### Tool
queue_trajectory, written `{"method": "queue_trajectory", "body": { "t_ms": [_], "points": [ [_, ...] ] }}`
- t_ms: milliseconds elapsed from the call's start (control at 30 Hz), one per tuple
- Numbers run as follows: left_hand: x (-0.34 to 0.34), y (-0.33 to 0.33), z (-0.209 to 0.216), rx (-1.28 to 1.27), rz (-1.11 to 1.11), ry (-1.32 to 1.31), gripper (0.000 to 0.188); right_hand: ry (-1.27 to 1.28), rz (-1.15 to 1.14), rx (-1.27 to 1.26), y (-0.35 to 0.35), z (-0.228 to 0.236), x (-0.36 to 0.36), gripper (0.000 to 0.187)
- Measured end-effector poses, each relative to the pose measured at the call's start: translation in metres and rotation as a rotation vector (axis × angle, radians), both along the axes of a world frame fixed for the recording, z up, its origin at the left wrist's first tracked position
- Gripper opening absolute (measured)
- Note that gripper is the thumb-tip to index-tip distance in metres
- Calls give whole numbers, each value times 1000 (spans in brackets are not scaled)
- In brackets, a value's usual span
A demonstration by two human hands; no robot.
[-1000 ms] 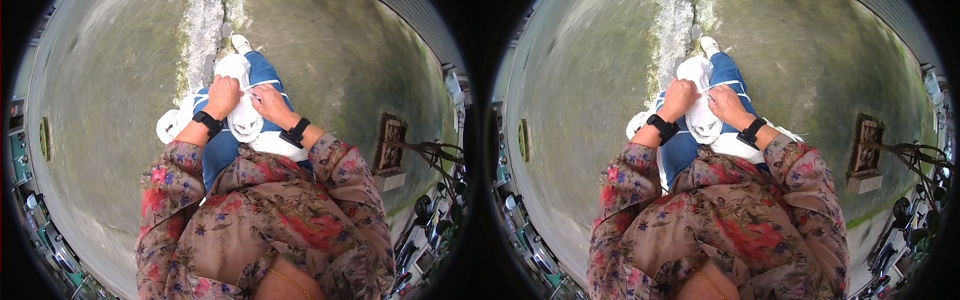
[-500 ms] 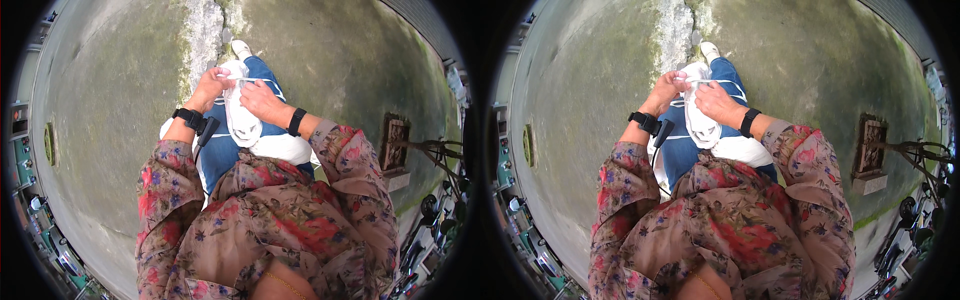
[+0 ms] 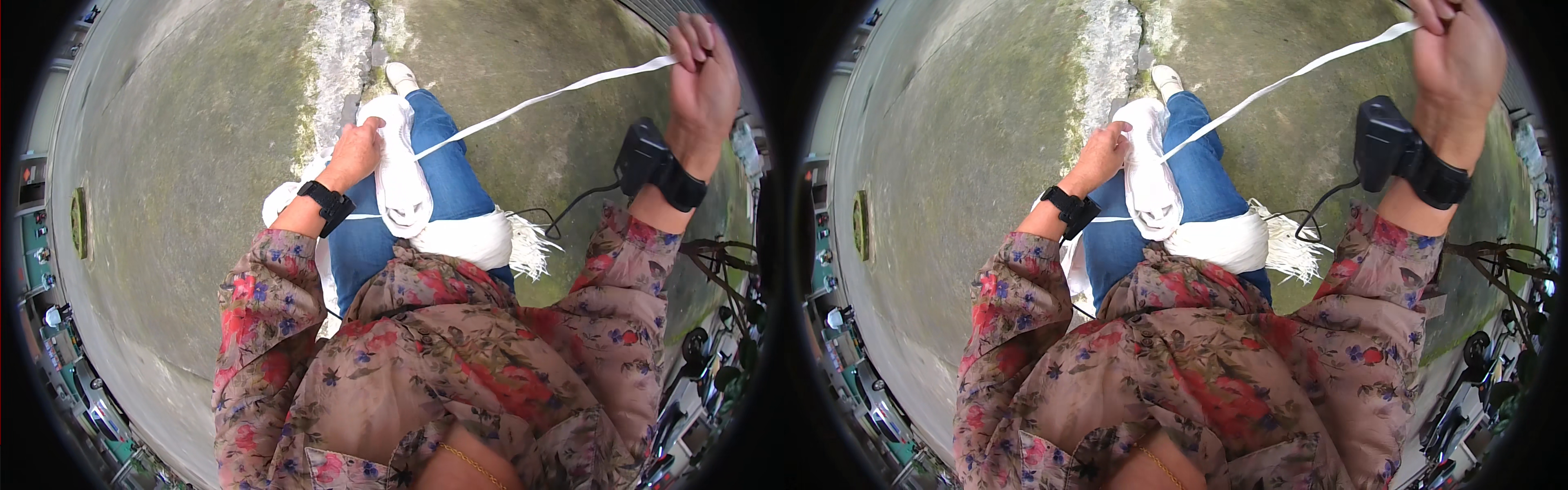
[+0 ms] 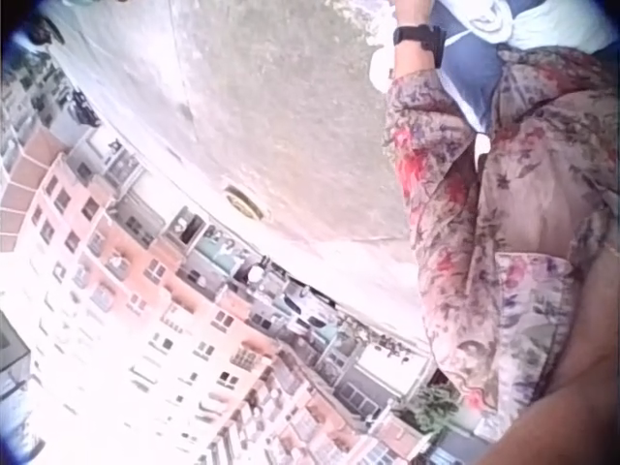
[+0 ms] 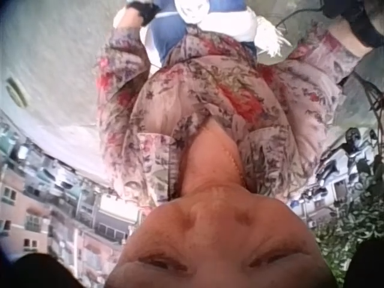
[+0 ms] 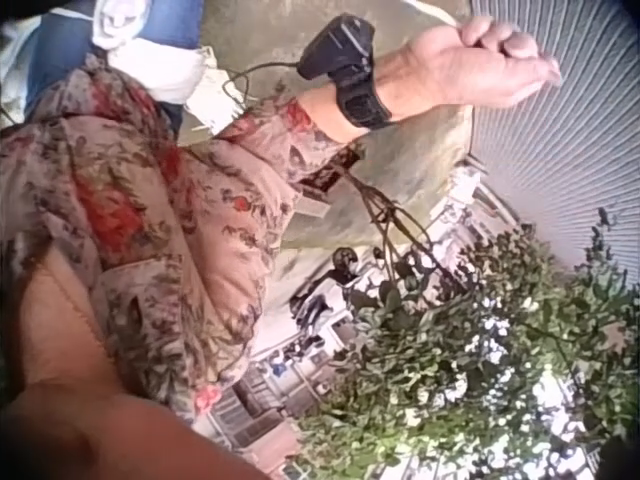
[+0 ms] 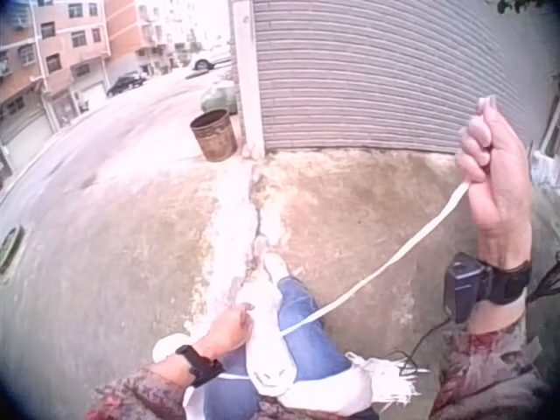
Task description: Lace and tie the shoelaces of a white shoe while holding it in the lap.
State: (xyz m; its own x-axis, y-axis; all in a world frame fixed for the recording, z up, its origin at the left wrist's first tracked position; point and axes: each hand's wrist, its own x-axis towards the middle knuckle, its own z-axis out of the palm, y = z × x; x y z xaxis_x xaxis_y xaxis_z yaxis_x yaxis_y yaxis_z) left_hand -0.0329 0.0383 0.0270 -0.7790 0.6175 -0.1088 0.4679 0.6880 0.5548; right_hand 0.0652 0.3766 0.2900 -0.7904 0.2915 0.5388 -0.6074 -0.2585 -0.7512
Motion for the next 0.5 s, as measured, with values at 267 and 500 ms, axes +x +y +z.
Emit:
{"method": "queue_trajectory", "body": {
  "t_ms": [267, 500],
  "points": [
    [15, -23, 6, -100, -92, -52, 40, -853, 213, 1054, -185, -243, -4, 23],
    [7, -33, -3, 168, 127, -281, 40, -765, 2, 1356, -230, -273, -5, 16]
  ]
}}
